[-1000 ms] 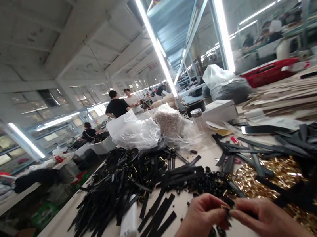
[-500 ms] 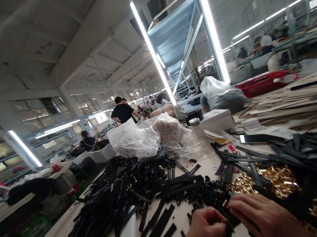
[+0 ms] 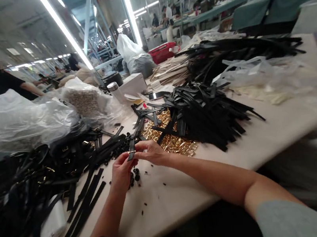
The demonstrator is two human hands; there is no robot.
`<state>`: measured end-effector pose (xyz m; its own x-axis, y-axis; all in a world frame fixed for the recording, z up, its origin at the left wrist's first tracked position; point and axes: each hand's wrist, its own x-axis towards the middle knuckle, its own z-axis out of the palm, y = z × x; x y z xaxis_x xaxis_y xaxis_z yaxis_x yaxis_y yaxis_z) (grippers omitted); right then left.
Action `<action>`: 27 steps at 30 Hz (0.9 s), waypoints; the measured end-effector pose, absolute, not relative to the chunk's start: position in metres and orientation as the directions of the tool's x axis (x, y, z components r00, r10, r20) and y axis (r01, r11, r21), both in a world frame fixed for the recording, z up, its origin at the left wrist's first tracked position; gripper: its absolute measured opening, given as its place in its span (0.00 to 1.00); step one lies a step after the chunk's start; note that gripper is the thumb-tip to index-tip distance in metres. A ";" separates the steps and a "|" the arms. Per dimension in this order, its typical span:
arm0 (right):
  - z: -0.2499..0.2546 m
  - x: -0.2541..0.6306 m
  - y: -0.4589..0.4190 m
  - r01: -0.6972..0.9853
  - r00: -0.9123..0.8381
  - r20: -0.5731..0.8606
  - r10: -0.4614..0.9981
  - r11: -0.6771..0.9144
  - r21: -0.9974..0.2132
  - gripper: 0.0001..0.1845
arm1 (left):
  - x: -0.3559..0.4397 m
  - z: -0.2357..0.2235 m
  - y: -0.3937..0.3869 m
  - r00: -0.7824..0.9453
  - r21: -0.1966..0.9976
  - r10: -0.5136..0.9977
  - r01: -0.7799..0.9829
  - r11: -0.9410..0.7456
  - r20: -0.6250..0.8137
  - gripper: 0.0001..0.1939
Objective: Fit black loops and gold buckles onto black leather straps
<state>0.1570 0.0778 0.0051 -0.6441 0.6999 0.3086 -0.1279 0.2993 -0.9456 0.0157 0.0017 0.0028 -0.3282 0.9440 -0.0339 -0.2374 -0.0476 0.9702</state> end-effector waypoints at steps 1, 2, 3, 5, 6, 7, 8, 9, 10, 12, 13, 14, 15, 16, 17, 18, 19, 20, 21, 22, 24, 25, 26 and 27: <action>0.003 0.155 0.076 -0.191 -0.655 0.271 0.705 0.192 -0.963 0.23 | 0.016 0.002 0.001 -0.329 0.976 0.944 -0.210 -0.064 -0.009 0.16; 0.002 0.153 0.074 -0.254 -0.668 0.240 0.704 0.087 -0.963 0.25 | 0.017 0.002 0.000 -0.334 0.981 0.942 -0.175 -0.086 0.023 0.16; 0.001 0.151 0.072 -0.301 -0.677 0.218 0.703 0.005 -0.954 0.25 | 0.018 0.002 0.000 -0.340 0.984 0.938 -0.137 -0.111 0.059 0.16; -0.001 0.149 0.069 -0.348 -0.668 0.207 0.715 -0.054 -0.936 0.26 | 0.021 0.003 0.000 -0.353 0.986 0.929 -0.073 -0.148 0.113 0.14; -0.001 0.149 0.068 -0.361 -0.655 0.209 0.726 -0.057 -0.931 0.26 | 0.022 0.003 0.000 -0.356 0.986 0.926 -0.055 -0.156 0.126 0.14; -0.001 0.149 0.067 -0.370 -0.642 0.211 0.737 -0.056 -0.927 0.25 | 0.023 0.004 0.000 -0.361 0.986 0.923 -0.046 -0.161 0.134 0.14; -0.001 0.149 0.066 -0.374 -0.631 0.210 0.747 -0.055 -0.926 0.25 | 0.025 0.004 0.001 -0.363 0.986 0.922 -0.043 -0.163 0.136 0.14; -0.001 0.150 0.066 -0.372 -0.624 0.206 0.754 -0.055 -0.927 0.25 | 0.025 0.004 0.001 -0.366 0.985 0.921 -0.044 -0.165 0.138 0.14; -0.001 0.150 0.066 -0.368 -0.619 0.199 0.760 -0.056 -0.928 0.25 | 0.026 0.003 0.001 -0.368 0.984 0.919 -0.046 -0.169 0.141 0.14; -0.001 0.150 0.065 -0.358 -0.616 0.184 0.766 -0.065 -0.931 0.26 | 0.026 0.002 0.002 -0.372 0.984 0.917 -0.045 -0.173 0.144 0.14; -0.001 0.150 0.065 -0.351 -0.618 0.177 0.766 -0.067 -0.934 0.27 | 0.026 0.001 0.002 -0.374 0.985 0.916 -0.039 -0.169 0.142 0.14; -0.001 0.150 0.065 -0.346 -0.617 0.176 0.767 -0.064 -0.936 0.28 | 0.026 0.000 0.002 -0.377 0.986 0.916 -0.030 -0.164 0.141 0.14; 0.000 0.150 0.065 -0.342 -0.613 0.180 0.770 -0.053 -0.938 0.28 | 0.027 0.000 0.002 -0.380 0.987 0.914 -0.017 -0.160 0.142 0.14; 0.000 0.150 0.065 -0.336 -0.606 0.190 0.773 -0.032 -0.941 0.28 | 0.027 -0.001 0.002 -0.380 0.988 0.914 -0.003 -0.157 0.144 0.14; 0.000 0.150 0.065 -0.327 -0.595 0.206 0.777 0.000 -0.945 0.28 | 0.028 -0.002 0.002 -0.376 0.988 0.915 0.008 -0.152 0.144 0.14; -0.001 0.150 0.065 -0.315 -0.581 0.227 0.781 0.041 -0.948 0.28 | 0.028 -0.002 0.002 -0.366 0.989 0.920 0.015 -0.145 0.140 0.15; -0.001 0.150 0.066 -0.298 -0.565 0.249 0.787 0.087 -0.951 0.27 | 0.028 -0.002 0.002 -0.350 0.991 0.928 0.016 -0.132 0.129 0.16; -0.001 0.151 0.067 -0.275 -0.549 0.270 0.791 0.134 -0.952 0.27 | 0.027 -0.001 0.003 -0.321 0.994 0.941 0.015 -0.109 0.108 0.17; -0.002 0.151 0.069 -0.247 -0.535 0.289 0.794 0.180 -0.952 0.27 | 0.025 0.001 0.003 -0.285 0.997 0.955 0.016 -0.077 0.078 0.18; -0.003 0.152 0.071 -0.220 -0.523 0.305 0.796 0.220 -0.951 0.27 | 0.021 0.003 0.003 -0.249 0.999 0.967 0.026 -0.042 0.047 0.19; -0.005 0.152 0.074 -0.186 -0.512 0.317 0.798 0.257 -0.948 0.27 | 0.009 0.009 0.003 -0.198 0.996 0.980 0.084 0.017 0.000 0.20; -0.007 0.152 0.076 -0.183 -0.518 0.311 0.797 0.252 -0.950 0.27 | 0.000 0.014 0.002 -0.190 0.991 0.982 0.128 0.039 -0.014 0.20; -0.008 0.152 0.078 -0.187 -0.530 0.297 0.795 0.231 -0.955 0.28 | -0.009 0.018 0.001 -0.191 0.983 0.981 0.177 0.055 -0.021 0.20; -0.009 0.152 0.080 -0.195 -0.543 0.278 0.792 0.203 -0.960 0.28 | -0.020 0.023 -0.001 -0.201 0.971 0.979 0.228 0.066 -0.019 0.18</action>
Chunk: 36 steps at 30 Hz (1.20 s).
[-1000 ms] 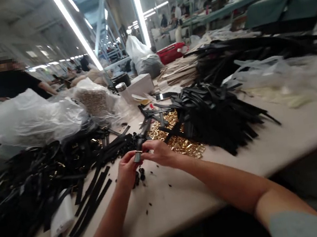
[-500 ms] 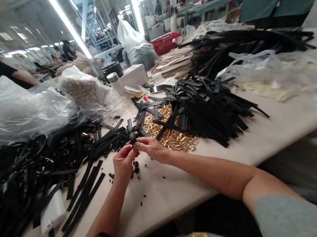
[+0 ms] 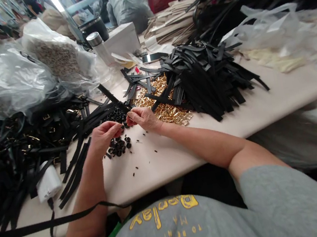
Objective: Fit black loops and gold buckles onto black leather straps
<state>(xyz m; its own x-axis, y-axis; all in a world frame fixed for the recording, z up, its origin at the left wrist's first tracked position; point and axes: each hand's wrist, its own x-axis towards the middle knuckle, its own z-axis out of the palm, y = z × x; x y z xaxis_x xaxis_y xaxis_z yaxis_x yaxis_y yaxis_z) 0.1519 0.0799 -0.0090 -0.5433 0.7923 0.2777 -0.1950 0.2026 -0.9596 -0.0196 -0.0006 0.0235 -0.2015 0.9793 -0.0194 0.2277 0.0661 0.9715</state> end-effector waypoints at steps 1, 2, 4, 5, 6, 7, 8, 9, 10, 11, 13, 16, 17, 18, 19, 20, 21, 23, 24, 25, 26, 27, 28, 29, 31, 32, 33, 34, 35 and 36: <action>-0.010 0.152 0.081 -0.198 -0.561 0.257 0.787 0.175 -0.965 0.27 | -0.030 0.029 -0.003 -0.212 0.957 0.977 0.280 0.076 -0.016 0.17; -0.011 0.152 0.082 -0.193 -0.580 0.241 0.778 0.157 -0.969 0.27 | -0.039 0.033 -0.006 -0.228 0.940 0.974 0.330 0.085 -0.007 0.15; -0.012 0.152 0.083 -0.164 -0.607 0.228 0.761 0.160 -0.973 0.26 | -0.053 0.041 -0.014 -0.266 0.904 0.964 0.416 0.095 0.021 0.13; -0.011 0.153 0.083 -0.145 -0.617 0.228 0.753 0.175 -0.974 0.25 | -0.057 0.043 -0.017 -0.271 0.884 0.962 0.456 0.101 0.030 0.12; -0.011 0.153 0.083 -0.126 -0.624 0.233 0.746 0.198 -0.972 0.24 | -0.058 0.043 -0.020 -0.256 0.860 0.966 0.499 0.103 0.033 0.11; -0.011 0.154 0.083 -0.108 -0.627 0.244 0.739 0.229 -0.968 0.23 | -0.058 0.042 -0.023 -0.215 0.829 0.976 0.551 0.095 0.031 0.11; -0.010 0.155 0.083 -0.090 -0.626 0.262 0.735 0.266 -0.960 0.22 | -0.055 0.040 -0.024 -0.154 0.788 0.988 0.612 0.074 0.027 0.11; -0.009 0.156 0.083 -0.070 -0.622 0.281 0.730 0.306 -0.949 0.21 | -0.051 0.037 -0.025 -0.079 0.734 0.997 0.678 0.039 0.020 0.10; -0.009 0.157 0.083 -0.049 -0.621 0.299 0.725 0.345 -0.937 0.20 | -0.045 0.033 -0.024 -0.006 0.671 1.000 0.742 -0.006 0.015 0.09; -0.008 0.157 0.083 -0.029 -0.620 0.311 0.720 0.376 -0.926 0.19 | -0.040 0.029 -0.023 0.055 0.603 0.998 0.796 -0.052 0.013 0.08; -0.007 0.158 0.084 0.000 -0.627 0.313 0.713 0.401 -0.916 0.17 | -0.030 0.022 -0.020 0.121 0.468 0.993 0.876 -0.114 0.015 0.06; -0.008 0.157 0.083 0.005 -0.647 0.288 0.706 0.382 -0.924 0.15 | -0.019 0.015 -0.015 0.129 0.309 0.991 0.942 -0.133 0.033 0.06; -0.008 0.157 0.082 0.003 -0.649 0.281 0.707 0.372 -0.928 0.15 | -0.017 0.013 -0.013 0.121 0.282 0.992 0.951 -0.129 0.046 0.06; -0.008 0.156 0.082 0.000 -0.650 0.275 0.708 0.363 -0.932 0.15 | -0.015 0.012 -0.012 0.109 0.278 0.992 0.953 -0.124 0.069 0.06; -0.008 0.156 0.081 0.000 -0.651 0.271 0.709 0.357 -0.934 0.14 | -0.014 0.011 -0.011 0.087 0.299 0.990 0.947 -0.116 0.108 0.06; -0.009 0.156 0.080 -0.001 -0.650 0.271 0.710 0.355 -0.935 0.14 | -0.013 0.010 -0.010 0.055 0.347 0.986 0.932 -0.107 0.156 0.06; -0.008 0.156 0.080 0.000 -0.650 0.270 0.711 0.355 -0.935 0.14 | -0.011 0.009 -0.008 0.010 0.424 0.979 0.900 -0.098 0.205 0.05; -0.008 0.156 0.079 0.007 -0.649 0.265 0.713 0.354 -0.935 0.13 | -0.009 0.007 -0.007 -0.119 0.655 0.962 0.752 -0.076 0.248 0.06; -0.008 0.156 0.078 0.014 -0.651 0.259 0.714 0.352 -0.936 0.13 | -0.008 0.007 -0.006 -0.191 0.779 0.956 0.624 -0.059 0.224 0.08; -0.008 0.156 0.078 0.024 -0.656 0.250 0.712 0.350 -0.936 0.13 | -0.007 0.006 -0.005 -0.252 0.881 0.951 0.472 -0.041 0.179 0.10; -0.008 0.156 0.077 0.035 -0.663 0.240 0.709 0.351 -0.936 0.13 | -0.006 0.006 -0.004 -0.295 0.948 0.947 0.318 -0.030 0.129 0.12; -0.007 0.156 0.077 0.046 -0.671 0.233 0.704 0.353 -0.934 0.13 | -0.005 0.005 -0.004 -0.323 0.983 0.943 0.184 -0.025 0.085 0.14; -0.007 0.155 0.076 0.056 -0.677 0.228 0.699 0.358 -0.932 0.13 | -0.003 0.004 -0.003 -0.337 0.996 0.940 0.083 -0.027 0.054 0.15; -0.007 0.155 0.076 0.064 -0.681 0.225 0.697 0.363 -0.930 0.14 | -0.002 0.004 -0.002 -0.343 0.999 0.939 0.014 -0.034 0.037 0.15; -0.005 0.156 0.076 0.076 -0.680 0.222 0.699 0.368 -0.927 0.13 | 0.001 0.004 -0.001 -0.349 0.996 0.937 -0.072 -0.047 0.019 0.15; -0.005 0.156 0.076 0.081 -0.678 0.220 0.701 0.369 -0.926 0.13 | 0.002 0.004 0.000 -0.357 0.993 0.934 -0.106 -0.050 0.008 0.16; -0.004 0.156 0.076 0.087 -0.675 0.218 0.705 0.370 -0.925 0.13 | 0.003 0.004 0.001 -0.367 0.989 0.930 -0.136 -0.052 -0.002 0.16; -0.004 0.156 0.076 0.094 -0.674 0.215 0.706 0.371 -0.924 0.13 | 0.004 0.005 0.001 -0.375 0.985 0.927 -0.162 -0.054 -0.011 0.17; -0.003 0.156 0.075 0.102 -0.676 0.211 0.706 0.373 -0.922 0.12 | 0.005 0.006 0.002 -0.382 0.982 0.924 -0.183 -0.055 -0.020 0.18; -0.003 0.156 0.075 0.110 -0.680 0.205 0.703 0.375 -0.921 0.12 | 0.005 0.006 0.002 -0.387 0.979 0.922 -0.196 -0.054 -0.026 0.18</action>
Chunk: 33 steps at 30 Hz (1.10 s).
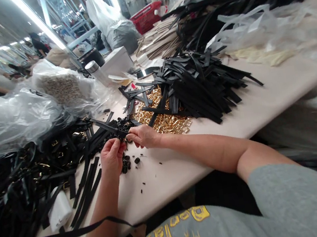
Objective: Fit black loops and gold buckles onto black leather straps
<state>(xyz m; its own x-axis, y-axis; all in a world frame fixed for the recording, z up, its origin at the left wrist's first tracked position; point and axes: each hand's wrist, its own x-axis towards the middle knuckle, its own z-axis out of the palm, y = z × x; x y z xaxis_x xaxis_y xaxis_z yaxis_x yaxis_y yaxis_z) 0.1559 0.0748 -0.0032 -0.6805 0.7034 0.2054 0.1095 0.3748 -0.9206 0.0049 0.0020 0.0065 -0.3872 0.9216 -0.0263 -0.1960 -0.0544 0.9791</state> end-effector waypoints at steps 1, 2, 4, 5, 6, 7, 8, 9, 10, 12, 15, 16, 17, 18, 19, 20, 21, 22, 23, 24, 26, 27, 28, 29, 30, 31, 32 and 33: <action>-0.003 0.156 0.074 0.116 -0.686 0.201 0.699 0.378 -0.919 0.12 | 0.005 0.007 0.002 -0.391 0.978 0.920 -0.203 -0.053 -0.031 0.19; -0.004 0.156 0.074 0.119 -0.694 0.199 0.692 0.382 -0.917 0.12 | 0.004 0.008 0.003 -0.395 0.977 0.918 -0.207 -0.053 -0.034 0.19; -0.005 0.155 0.073 0.103 -0.705 0.202 0.680 0.380 -0.919 0.12 | 0.002 0.008 0.003 -0.406 0.975 0.913 -0.216 -0.052 -0.041 0.20; -0.005 0.155 0.072 0.084 -0.705 0.207 0.679 0.369 -0.926 0.12 | 0.001 0.007 0.003 -0.410 0.975 0.911 -0.218 -0.050 -0.045 0.20; -0.005 0.155 0.072 0.060 -0.702 0.212 0.680 0.354 -0.933 0.12 | 0.000 0.007 0.003 -0.414 0.975 0.909 -0.219 -0.048 -0.048 0.20; -0.006 0.155 0.072 0.038 -0.699 0.218 0.681 0.339 -0.940 0.13 | 0.000 0.006 0.003 -0.417 0.975 0.907 -0.218 -0.048 -0.049 0.20; -0.006 0.155 0.072 0.023 -0.697 0.222 0.682 0.331 -0.943 0.13 | -0.001 0.006 0.004 -0.417 0.975 0.907 -0.215 -0.048 -0.047 0.20; -0.006 0.155 0.072 0.019 -0.697 0.226 0.680 0.333 -0.943 0.13 | -0.001 0.005 0.004 -0.418 0.977 0.908 -0.208 -0.050 -0.042 0.20; -0.005 0.155 0.072 0.027 -0.700 0.227 0.677 0.343 -0.939 0.13 | -0.001 0.005 0.004 -0.418 0.979 0.908 -0.198 -0.052 -0.036 0.19; -0.005 0.155 0.072 0.067 -0.705 0.216 0.676 0.367 -0.928 0.12 | -0.001 0.005 0.003 -0.421 0.984 0.907 -0.169 -0.051 -0.025 0.19; -0.003 0.156 0.072 0.116 -0.709 0.188 0.679 0.376 -0.919 0.12 | -0.001 0.007 0.002 -0.426 0.992 0.905 -0.116 -0.042 -0.011 0.19; -0.003 0.156 0.072 0.128 -0.715 0.181 0.675 0.380 -0.916 0.12 | -0.001 0.008 0.001 -0.427 0.993 0.904 -0.106 -0.046 -0.004 0.18; -0.002 0.156 0.072 0.141 -0.721 0.177 0.670 0.392 -0.909 0.12 | -0.001 0.009 0.001 -0.427 0.993 0.904 -0.101 -0.054 0.006 0.18; -0.001 0.156 0.072 0.159 -0.727 0.173 0.664 0.408 -0.899 0.12 | -0.001 0.009 0.000 -0.425 0.993 0.905 -0.099 -0.063 0.015 0.18; 0.000 0.156 0.072 0.183 -0.732 0.167 0.660 0.428 -0.885 0.13 | -0.002 0.009 -0.001 -0.419 0.993 0.908 -0.098 -0.070 0.022 0.18; 0.001 0.156 0.072 0.210 -0.735 0.162 0.659 0.448 -0.869 0.13 | -0.003 0.009 -0.001 -0.412 0.993 0.911 -0.095 -0.075 0.030 0.18; 0.002 0.157 0.073 0.236 -0.736 0.158 0.658 0.468 -0.852 0.13 | -0.004 0.009 -0.002 -0.404 0.993 0.914 -0.086 -0.078 0.037 0.18; 0.003 0.157 0.073 0.259 -0.739 0.155 0.656 0.489 -0.833 0.14 | -0.005 0.008 -0.002 -0.397 0.995 0.916 -0.066 -0.081 0.048 0.18; 0.005 0.158 0.074 0.278 -0.744 0.155 0.650 0.512 -0.813 0.14 | -0.006 0.008 -0.003 -0.394 0.996 0.917 -0.035 -0.084 0.064 0.18; 0.006 0.159 0.074 0.291 -0.751 0.159 0.641 0.536 -0.793 0.14 | -0.007 0.007 -0.004 -0.392 0.996 0.916 0.005 -0.090 0.085 0.17; 0.007 0.160 0.075 0.301 -0.768 0.176 0.616 0.589 -0.750 0.13 | -0.011 0.007 -0.005 -0.377 0.992 0.919 0.081 -0.092 0.116 0.17; 0.008 0.161 0.076 0.300 -0.778 0.184 0.600 0.613 -0.731 0.13 | -0.013 0.006 -0.005 -0.364 0.992 0.925 0.096 -0.079 0.109 0.16; 0.008 0.161 0.076 0.294 -0.788 0.192 0.585 0.632 -0.717 0.13 | -0.014 0.006 -0.005 -0.349 0.995 0.934 0.088 -0.055 0.082 0.16; 0.008 0.161 0.077 0.284 -0.796 0.202 0.571 0.647 -0.708 0.13 | -0.016 0.006 -0.005 -0.333 0.998 0.942 0.062 -0.022 0.041 0.17; 0.007 0.161 0.077 0.274 -0.801 0.212 0.560 0.657 -0.703 0.13 | -0.017 0.005 -0.005 -0.321 1.000 0.947 0.027 0.012 -0.003 0.17; 0.007 0.161 0.077 0.264 -0.804 0.219 0.552 0.662 -0.702 0.13 | -0.018 0.005 -0.005 -0.312 0.999 0.949 -0.004 0.041 -0.040 0.17; 0.006 0.161 0.077 0.257 -0.806 0.224 0.548 0.664 -0.703 0.13 | -0.018 0.004 -0.005 -0.307 0.998 0.950 -0.018 0.057 -0.060 0.17; 0.005 0.160 0.077 0.254 -0.805 0.226 0.549 0.662 -0.705 0.13 | -0.017 0.004 -0.005 -0.308 0.998 0.950 -0.008 0.057 -0.057 0.17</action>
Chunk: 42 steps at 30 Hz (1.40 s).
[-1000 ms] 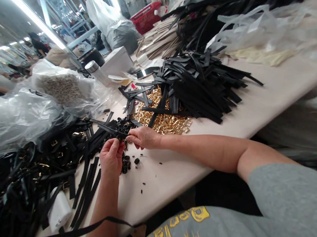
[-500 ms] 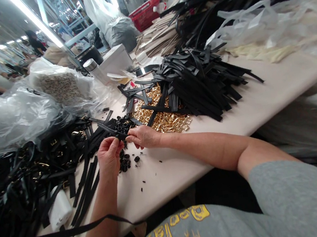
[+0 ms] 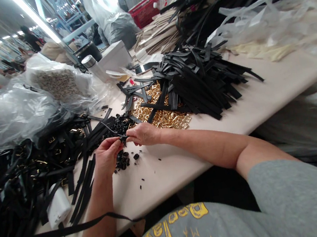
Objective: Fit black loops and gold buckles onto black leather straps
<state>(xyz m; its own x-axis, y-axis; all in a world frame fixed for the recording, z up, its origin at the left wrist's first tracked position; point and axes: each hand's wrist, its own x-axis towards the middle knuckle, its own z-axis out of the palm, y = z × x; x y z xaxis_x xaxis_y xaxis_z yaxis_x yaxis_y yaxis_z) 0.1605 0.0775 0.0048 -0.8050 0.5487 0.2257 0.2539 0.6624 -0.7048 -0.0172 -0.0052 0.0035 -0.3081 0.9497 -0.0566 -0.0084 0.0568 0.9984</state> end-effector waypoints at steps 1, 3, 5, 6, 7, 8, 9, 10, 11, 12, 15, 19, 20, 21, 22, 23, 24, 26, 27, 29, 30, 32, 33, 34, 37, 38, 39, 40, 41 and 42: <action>0.004 0.160 0.078 0.256 -0.804 0.222 0.552 0.658 -0.708 0.13 | -0.016 0.003 -0.005 -0.316 0.999 0.948 0.026 0.045 -0.034 0.17; 0.002 0.159 0.078 0.268 -0.803 0.203 0.561 0.644 -0.717 0.13 | -0.014 0.003 -0.006 -0.331 0.987 0.942 0.161 -0.006 0.059 0.15; 0.000 0.158 0.078 0.282 -0.804 0.181 0.567 0.630 -0.723 0.14 | -0.012 0.003 -0.007 -0.313 0.928 0.928 0.363 -0.078 0.200 0.13; 0.000 0.158 0.078 0.288 -0.807 0.171 0.566 0.629 -0.722 0.14 | -0.012 0.004 -0.007 -0.285 0.877 0.919 0.467 -0.114 0.271 0.11; 0.000 0.158 0.078 0.294 -0.809 0.165 0.564 0.631 -0.718 0.14 | -0.012 0.004 -0.008 -0.249 0.818 0.910 0.557 -0.146 0.332 0.10; 0.000 0.158 0.077 0.300 -0.811 0.161 0.563 0.636 -0.712 0.14 | -0.013 0.005 -0.008 -0.216 0.764 0.901 0.623 -0.169 0.375 0.10; 0.000 0.158 0.077 0.302 -0.814 0.159 0.558 0.641 -0.706 0.14 | -0.013 0.005 -0.008 -0.199 0.732 0.897 0.658 -0.176 0.394 0.09; 0.001 0.157 0.076 0.300 -0.818 0.156 0.554 0.642 -0.706 0.14 | -0.013 0.005 -0.008 -0.205 0.735 0.898 0.657 -0.168 0.389 0.09; 0.001 0.157 0.075 0.292 -0.821 0.152 0.551 0.633 -0.717 0.14 | -0.013 0.005 -0.007 -0.232 0.772 0.905 0.619 -0.146 0.357 0.09; 0.002 0.157 0.075 0.275 -0.822 0.149 0.550 0.612 -0.741 0.14 | -0.013 0.005 -0.007 -0.270 0.830 0.914 0.546 -0.113 0.302 0.09; 0.002 0.157 0.073 0.188 -0.808 0.155 0.569 0.497 -0.847 0.14 | -0.011 0.005 -0.005 -0.352 0.968 0.929 0.250 -0.023 0.113 0.11; 0.000 0.157 0.072 0.124 -0.788 0.163 0.593 0.413 -0.902 0.12 | -0.007 0.005 -0.003 -0.360 0.996 0.932 0.091 -0.015 0.047 0.13; -0.001 0.157 0.073 0.129 -0.791 0.158 0.592 0.413 -0.902 0.12 | -0.006 0.005 -0.002 -0.357 0.997 0.933 0.075 -0.013 0.039 0.13; -0.001 0.157 0.073 0.138 -0.795 0.151 0.588 0.416 -0.899 0.12 | -0.006 0.004 -0.002 -0.354 0.998 0.935 0.059 -0.009 0.030 0.14; -0.001 0.157 0.073 0.150 -0.799 0.142 0.585 0.422 -0.894 0.13 | -0.007 0.003 -0.002 -0.353 0.999 0.935 0.043 -0.005 0.020 0.15; 0.000 0.157 0.074 0.167 -0.802 0.132 0.582 0.431 -0.887 0.13 | -0.007 0.002 -0.001 -0.352 1.000 0.936 0.023 0.001 0.008 0.16; 0.001 0.157 0.074 0.186 -0.807 0.121 0.578 0.444 -0.877 0.13 | -0.008 0.001 -0.001 -0.353 1.000 0.936 0.002 0.009 -0.008 0.17; 0.003 0.157 0.076 0.222 -0.820 0.104 0.563 0.479 -0.849 0.13 | -0.008 0.001 -0.001 -0.354 0.998 0.934 -0.045 0.033 -0.047 0.18; 0.005 0.158 0.076 0.236 -0.826 0.099 0.554 0.500 -0.833 0.13 | -0.009 0.001 -0.001 -0.356 0.997 0.932 -0.068 0.046 -0.067 0.19; 0.007 0.159 0.077 0.257 -0.839 0.090 0.536 0.538 -0.803 0.13 | -0.009 0.002 -0.001 -0.361 0.992 0.927 -0.109 0.066 -0.102 0.20; 0.009 0.160 0.077 0.267 -0.843 0.088 0.531 0.555 -0.788 0.12 | -0.008 0.003 0.000 -0.363 0.989 0.924 -0.128 0.074 -0.117 0.20; 0.010 0.161 0.077 0.292 -0.841 0.085 0.534 0.581 -0.760 0.12 | -0.008 0.003 0.000 -0.361 0.982 0.921 -0.166 0.089 -0.145 0.21; 0.011 0.162 0.077 0.303 -0.839 0.085 0.537 0.591 -0.748 0.12 | -0.009 0.003 0.000 -0.358 0.978 0.920 -0.186 0.097 -0.159 0.21; 0.012 0.162 0.077 0.311 -0.838 0.085 0.539 0.600 -0.737 0.13 | -0.009 0.003 0.000 -0.354 0.973 0.919 -0.205 0.104 -0.173 0.21; 0.014 0.163 0.077 0.336 -0.831 0.090 0.549 0.623 -0.706 0.13 | -0.011 0.002 0.001 -0.343 0.962 0.918 -0.248 0.115 -0.198 0.21; 0.015 0.164 0.077 0.346 -0.827 0.094 0.554 0.633 -0.692 0.13 | -0.012 0.002 0.001 -0.339 0.960 0.919 -0.253 0.119 -0.203 0.21; 0.015 0.164 0.077 0.357 -0.822 0.099 0.560 0.643 -0.677 0.13 | -0.013 0.002 0.001 -0.336 0.960 0.919 -0.252 0.120 -0.204 0.21; 0.016 0.164 0.077 0.368 -0.818 0.104 0.566 0.653 -0.662 0.13 | -0.013 0.002 0.001 -0.333 0.962 0.921 -0.246 0.120 -0.200 0.21; 0.017 0.164 0.077 0.378 -0.813 0.108 0.572 0.660 -0.649 0.13 | -0.013 0.002 0.001 -0.332 0.966 0.924 -0.230 0.116 -0.189 0.21; 0.017 0.164 0.077 0.387 -0.810 0.109 0.576 0.665 -0.638 0.13 | -0.013 0.002 0.000 -0.332 0.973 0.928 -0.204 0.106 -0.170 0.21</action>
<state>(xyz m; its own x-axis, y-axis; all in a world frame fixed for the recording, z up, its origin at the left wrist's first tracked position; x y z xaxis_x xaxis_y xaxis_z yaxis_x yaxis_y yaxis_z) 0.1636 0.0768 0.0168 -0.8100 0.5762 0.1091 0.3873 0.6653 -0.6383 -0.0126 0.0005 0.0015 -0.3323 0.9277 -0.1702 -0.2038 0.1056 0.9733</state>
